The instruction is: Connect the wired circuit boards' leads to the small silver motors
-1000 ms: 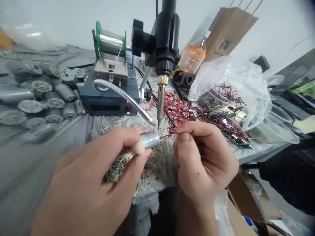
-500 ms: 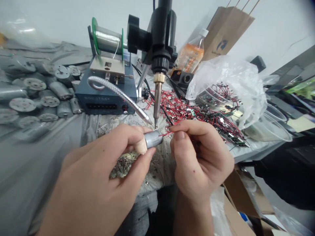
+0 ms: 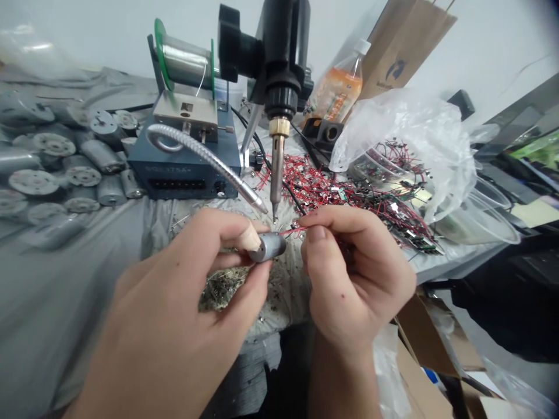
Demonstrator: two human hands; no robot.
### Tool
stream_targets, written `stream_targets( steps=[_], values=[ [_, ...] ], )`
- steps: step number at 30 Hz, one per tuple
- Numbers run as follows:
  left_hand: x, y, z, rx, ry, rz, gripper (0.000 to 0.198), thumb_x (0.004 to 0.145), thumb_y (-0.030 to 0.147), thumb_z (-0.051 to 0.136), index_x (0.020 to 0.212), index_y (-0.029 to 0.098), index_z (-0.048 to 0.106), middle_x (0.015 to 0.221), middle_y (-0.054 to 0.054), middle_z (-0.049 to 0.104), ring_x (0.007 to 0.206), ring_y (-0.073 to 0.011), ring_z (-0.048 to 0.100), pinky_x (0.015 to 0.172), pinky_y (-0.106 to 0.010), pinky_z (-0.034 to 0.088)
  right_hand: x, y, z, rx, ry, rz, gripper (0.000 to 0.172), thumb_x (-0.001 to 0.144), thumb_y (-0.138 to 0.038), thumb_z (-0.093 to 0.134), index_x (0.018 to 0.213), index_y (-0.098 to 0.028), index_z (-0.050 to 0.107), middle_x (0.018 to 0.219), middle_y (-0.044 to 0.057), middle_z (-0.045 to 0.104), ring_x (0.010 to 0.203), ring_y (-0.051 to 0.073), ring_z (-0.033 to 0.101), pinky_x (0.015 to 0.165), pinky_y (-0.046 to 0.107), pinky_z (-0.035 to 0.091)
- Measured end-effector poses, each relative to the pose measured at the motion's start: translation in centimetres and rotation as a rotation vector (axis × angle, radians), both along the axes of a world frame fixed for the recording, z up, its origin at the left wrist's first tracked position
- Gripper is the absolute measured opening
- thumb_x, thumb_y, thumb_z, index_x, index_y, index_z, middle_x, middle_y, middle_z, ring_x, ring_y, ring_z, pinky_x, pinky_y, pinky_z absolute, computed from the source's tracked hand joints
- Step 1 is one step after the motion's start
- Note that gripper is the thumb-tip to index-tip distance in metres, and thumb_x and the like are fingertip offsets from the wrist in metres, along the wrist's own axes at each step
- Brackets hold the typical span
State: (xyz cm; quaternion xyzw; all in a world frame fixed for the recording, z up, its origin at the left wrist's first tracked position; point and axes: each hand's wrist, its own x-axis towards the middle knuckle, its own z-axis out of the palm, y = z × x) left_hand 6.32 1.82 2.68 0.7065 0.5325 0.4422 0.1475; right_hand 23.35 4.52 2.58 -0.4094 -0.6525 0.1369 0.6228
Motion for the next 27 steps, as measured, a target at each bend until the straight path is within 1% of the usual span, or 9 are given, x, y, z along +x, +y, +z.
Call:
stream_targets(
  steps=[3,7,9,14,17,22,25,27],
  values=[
    [0.20,-0.07,0.14,-0.009,-0.021,0.048,0.022,0.095,0.025,0.068,0.112,0.038,0.061,0.108,0.012,0.079,0.087,-0.0148,0.081,0.072,-0.029,0.069,-0.03,0.04,-0.09,0.000,0.019,0.005,0.020,0.102,-0.011,0.060,0.104,-0.024,0.075,0.072,-0.001,0.063,0.054,0.013,0.053,0.051,0.031,0.048],
    [0.39,0.14,0.47,-0.008,0.010,0.014,0.023,0.095,0.019,0.066,0.110,0.035,0.060,0.099,0.010,0.077,0.086,-0.0152,0.079,0.078,-0.030,0.069,-0.04,0.04,-0.30,-0.010,0.031,-0.004,0.019,0.103,-0.014,0.060,0.104,-0.025,0.075,0.072,-0.001,0.062,0.055,0.014,0.054,0.050,0.031,0.047],
    [0.43,0.21,0.49,-0.003,0.023,0.006,0.023,0.095,0.019,0.066,0.110,0.035,0.060,0.096,0.009,0.076,0.087,-0.0158,0.078,0.080,-0.030,0.068,-0.05,0.01,-0.30,-0.009,0.027,-0.014,0.018,0.103,-0.014,0.060,0.104,-0.025,0.075,0.072,-0.001,0.061,0.055,0.014,0.054,0.051,0.031,0.048],
    [0.56,0.19,0.28,-0.001,0.019,0.049,0.021,0.097,0.025,0.065,0.113,0.038,0.063,0.102,0.011,0.078,0.084,-0.0144,0.077,0.073,-0.028,0.064,-0.14,0.00,0.02,0.006,0.019,-0.006,0.020,0.100,-0.008,0.062,0.103,-0.023,0.075,0.073,-0.004,0.062,0.054,0.009,0.051,0.050,0.026,0.047],
    [0.60,0.22,0.24,0.002,0.014,0.036,0.022,0.098,0.022,0.065,0.113,0.037,0.062,0.101,0.010,0.077,0.089,-0.0147,0.077,0.080,-0.028,0.064,-0.14,0.07,0.15,0.015,0.014,0.012,0.022,0.099,-0.006,0.061,0.104,-0.023,0.075,0.074,-0.005,0.063,0.055,0.007,0.050,0.050,0.024,0.045],
    [0.48,0.24,0.30,0.016,0.020,-0.024,0.023,0.099,0.016,0.061,0.113,0.034,0.059,0.106,0.008,0.077,0.102,-0.0152,0.077,0.093,-0.030,0.064,-0.06,0.11,0.01,0.005,0.028,0.021,0.022,0.101,-0.008,0.060,0.105,-0.023,0.076,0.074,-0.002,0.063,0.056,0.011,0.054,0.051,0.028,0.047],
    [0.38,0.16,0.37,0.022,0.028,-0.028,0.024,0.099,0.014,0.060,0.113,0.033,0.060,0.107,0.008,0.077,0.104,-0.0153,0.077,0.097,-0.030,0.063,-0.05,0.05,-0.08,0.006,0.027,0.009,0.022,0.101,-0.008,0.060,0.104,-0.023,0.076,0.072,-0.002,0.062,0.055,0.012,0.053,0.050,0.029,0.047],
    [0.37,0.13,0.40,0.021,0.031,-0.023,0.023,0.099,0.015,0.061,0.114,0.033,0.060,0.107,0.008,0.077,0.104,-0.0151,0.077,0.096,-0.030,0.063,-0.06,0.00,-0.08,0.005,0.024,0.009,0.022,0.101,-0.008,0.060,0.104,-0.023,0.076,0.072,-0.002,0.061,0.055,0.011,0.053,0.051,0.029,0.047]
  ],
)
